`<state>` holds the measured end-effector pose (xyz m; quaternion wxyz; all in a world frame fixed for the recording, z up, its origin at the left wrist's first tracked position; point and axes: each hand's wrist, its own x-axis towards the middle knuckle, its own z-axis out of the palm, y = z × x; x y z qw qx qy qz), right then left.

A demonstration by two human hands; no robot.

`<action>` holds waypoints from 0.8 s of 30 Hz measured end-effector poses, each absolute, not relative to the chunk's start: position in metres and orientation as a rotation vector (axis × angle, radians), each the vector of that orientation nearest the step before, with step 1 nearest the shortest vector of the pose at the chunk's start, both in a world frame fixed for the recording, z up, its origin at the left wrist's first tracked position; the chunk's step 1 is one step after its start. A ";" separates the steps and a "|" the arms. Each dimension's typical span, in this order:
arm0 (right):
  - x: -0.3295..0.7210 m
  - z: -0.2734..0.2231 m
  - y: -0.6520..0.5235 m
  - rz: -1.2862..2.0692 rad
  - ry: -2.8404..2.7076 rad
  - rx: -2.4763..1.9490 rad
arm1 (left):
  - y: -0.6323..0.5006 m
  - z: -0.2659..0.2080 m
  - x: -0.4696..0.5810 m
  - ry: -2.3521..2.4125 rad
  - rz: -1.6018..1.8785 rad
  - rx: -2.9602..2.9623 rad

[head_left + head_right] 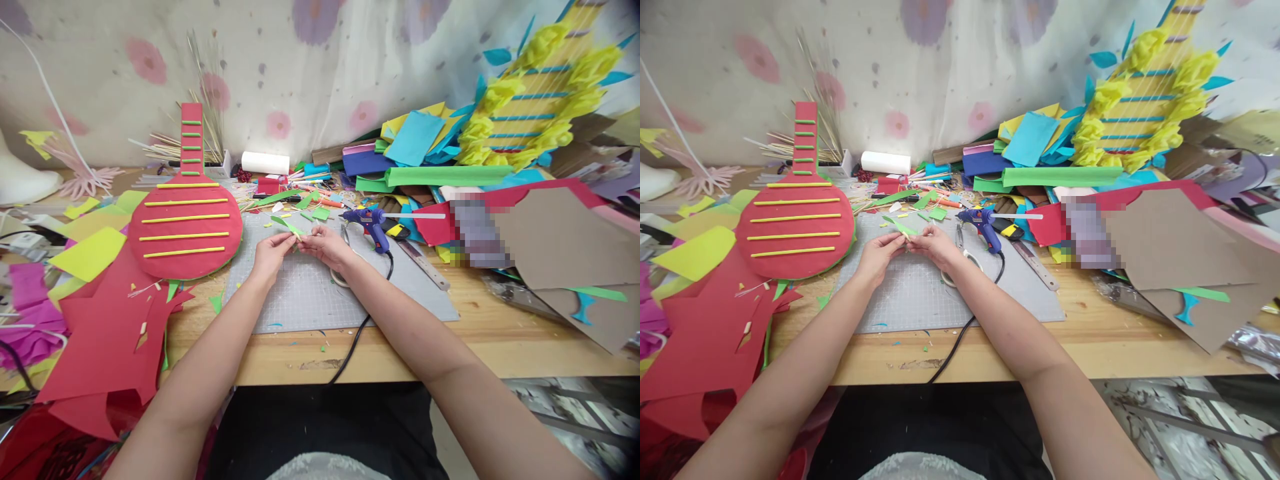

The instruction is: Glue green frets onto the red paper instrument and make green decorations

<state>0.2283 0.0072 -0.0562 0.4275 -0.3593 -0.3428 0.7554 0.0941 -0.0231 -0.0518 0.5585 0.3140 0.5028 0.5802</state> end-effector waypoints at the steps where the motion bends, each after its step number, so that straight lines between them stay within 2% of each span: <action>1: 0.228 -0.056 0.007 1.899 -0.849 -0.889 | -0.023 -0.052 0.094 1.175 1.369 0.740; 13: 0.228 -0.048 0.003 1.977 -0.905 -0.896 | -0.023 -0.052 0.097 1.032 1.386 0.744; 24: 0.216 -0.055 0.001 1.541 -1.091 -0.934 | -0.018 -0.055 0.094 1.159 1.442 0.740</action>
